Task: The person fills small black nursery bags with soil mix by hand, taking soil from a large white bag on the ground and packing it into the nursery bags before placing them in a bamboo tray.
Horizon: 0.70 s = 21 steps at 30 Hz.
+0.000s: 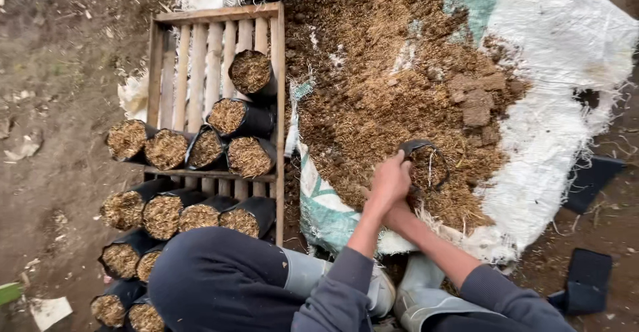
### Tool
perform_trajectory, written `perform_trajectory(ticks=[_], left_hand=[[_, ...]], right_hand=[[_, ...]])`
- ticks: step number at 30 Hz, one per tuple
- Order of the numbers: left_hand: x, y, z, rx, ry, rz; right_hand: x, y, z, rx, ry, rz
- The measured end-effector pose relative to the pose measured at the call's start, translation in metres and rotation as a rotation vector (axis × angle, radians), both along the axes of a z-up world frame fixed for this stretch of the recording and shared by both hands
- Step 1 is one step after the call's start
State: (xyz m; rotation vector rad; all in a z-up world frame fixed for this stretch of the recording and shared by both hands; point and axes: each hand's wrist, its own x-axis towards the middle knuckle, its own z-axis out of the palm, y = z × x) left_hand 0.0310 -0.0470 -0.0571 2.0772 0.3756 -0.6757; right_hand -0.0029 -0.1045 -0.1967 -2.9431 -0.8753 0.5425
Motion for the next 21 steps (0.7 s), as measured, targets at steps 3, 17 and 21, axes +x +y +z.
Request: perform_trajectory(ticks=[3,17,21], left_hand=[[-0.005,0.007,0.002,-0.089,-0.07,0.128],[0.002,0.021,0.022,-0.225,-0.251,0.295],[0.001,0.021,0.013,-0.179,-0.263,0.287]], right_hand=[[-0.027,-0.042,-0.054,0.052,-0.061,-0.007],[0.013,-0.077,0.215,1.029,0.004,-0.715],[0.025,-0.069,0.219,1.022,0.022,-0.581]])
